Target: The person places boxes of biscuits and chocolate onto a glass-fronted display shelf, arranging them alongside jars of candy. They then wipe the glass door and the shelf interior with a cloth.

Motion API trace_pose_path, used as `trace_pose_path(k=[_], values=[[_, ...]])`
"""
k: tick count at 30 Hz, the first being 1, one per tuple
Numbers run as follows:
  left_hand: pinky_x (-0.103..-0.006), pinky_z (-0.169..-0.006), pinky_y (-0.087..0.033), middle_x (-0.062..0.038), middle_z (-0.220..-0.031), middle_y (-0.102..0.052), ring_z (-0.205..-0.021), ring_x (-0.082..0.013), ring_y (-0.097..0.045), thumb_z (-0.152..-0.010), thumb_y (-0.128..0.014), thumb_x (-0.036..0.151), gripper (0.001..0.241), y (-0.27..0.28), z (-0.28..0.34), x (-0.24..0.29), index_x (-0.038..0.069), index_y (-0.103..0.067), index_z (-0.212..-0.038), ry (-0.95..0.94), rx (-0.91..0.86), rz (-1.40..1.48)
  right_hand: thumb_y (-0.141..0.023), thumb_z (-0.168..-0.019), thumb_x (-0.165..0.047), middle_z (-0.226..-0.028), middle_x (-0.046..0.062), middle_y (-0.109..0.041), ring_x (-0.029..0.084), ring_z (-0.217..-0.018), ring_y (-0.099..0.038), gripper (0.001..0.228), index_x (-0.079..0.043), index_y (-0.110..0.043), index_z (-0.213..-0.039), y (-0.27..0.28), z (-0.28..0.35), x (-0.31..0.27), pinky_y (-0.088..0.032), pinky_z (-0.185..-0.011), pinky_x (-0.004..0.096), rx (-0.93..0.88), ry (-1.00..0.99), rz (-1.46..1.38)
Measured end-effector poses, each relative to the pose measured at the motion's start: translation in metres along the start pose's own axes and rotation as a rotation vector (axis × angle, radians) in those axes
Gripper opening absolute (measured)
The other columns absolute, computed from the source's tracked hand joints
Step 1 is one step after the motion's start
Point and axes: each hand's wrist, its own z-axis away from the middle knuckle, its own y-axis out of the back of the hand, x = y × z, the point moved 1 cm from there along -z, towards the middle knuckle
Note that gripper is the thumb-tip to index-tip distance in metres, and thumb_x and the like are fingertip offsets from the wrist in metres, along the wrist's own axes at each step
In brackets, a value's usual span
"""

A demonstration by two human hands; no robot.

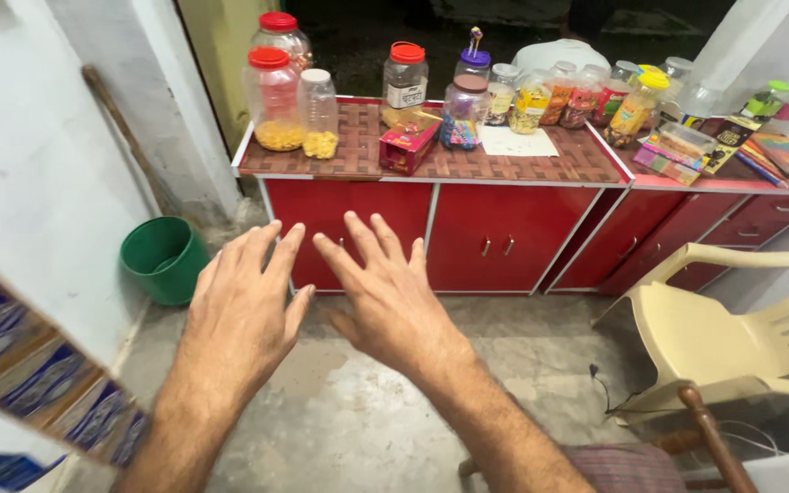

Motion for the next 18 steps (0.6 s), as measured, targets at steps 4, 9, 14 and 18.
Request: trace_pose_path(k=[4, 9, 14, 18], values=[[-0.0494, -0.104, -0.042, -0.017, -0.137, -0.057, -0.127, -0.0353, -0.052, -0.082, -0.074, 0.027, 0.064, -0.041, -0.047, 0.013, 0.005, -0.056, -0.140, -0.049, -0.017, 0.020, -0.085, -0.076, -0.030, -0.159, 0.020, -0.030, 0.045, -0.148, -0.025, 0.088, -0.019, -0.041, -0.151, 0.008, -0.017, 0.053, -0.027, -0.104, 0.080, -0.017, -0.069, 0.039], [-0.0491, -0.105, -0.042, -0.015, -0.137, -0.057, -0.129, -0.0337, -0.051, -0.083, -0.073, 0.026, 0.061, -0.096, -0.109, 0.022, 0.005, -0.057, -0.138, -0.090, -0.054, 0.083, -0.085, -0.075, -0.030, -0.159, 0.021, -0.031, 0.045, -0.146, -0.027, 0.089, -0.020, -0.039, -0.151, 0.011, -0.040, 0.114, -0.029, -0.104, 0.079, 0.011, -0.127, 0.055], [-0.0497, -0.105, -0.042, -0.013, -0.135, -0.059, -0.128, -0.0329, -0.052, -0.085, -0.072, 0.026, 0.056, -0.161, -0.174, 0.026, 0.006, -0.059, -0.136, -0.169, -0.047, 0.133, -0.084, -0.077, -0.030, -0.158, 0.020, -0.032, 0.045, -0.145, -0.029, 0.089, -0.021, -0.038, -0.152, 0.006, -0.070, 0.185, -0.029, -0.105, 0.078, 0.012, -0.223, 0.084], [-0.0490, -0.105, -0.043, -0.013, -0.130, -0.061, -0.126, -0.0326, -0.054, -0.086, -0.072, 0.025, 0.054, -0.211, -0.228, 0.026, 0.006, -0.060, -0.135, -0.244, -0.028, 0.194, -0.084, -0.078, -0.031, -0.157, 0.021, -0.032, 0.046, -0.145, -0.029, 0.087, -0.020, -0.038, -0.151, 0.001, -0.101, 0.238, -0.030, -0.104, 0.078, -0.005, -0.314, 0.139]])
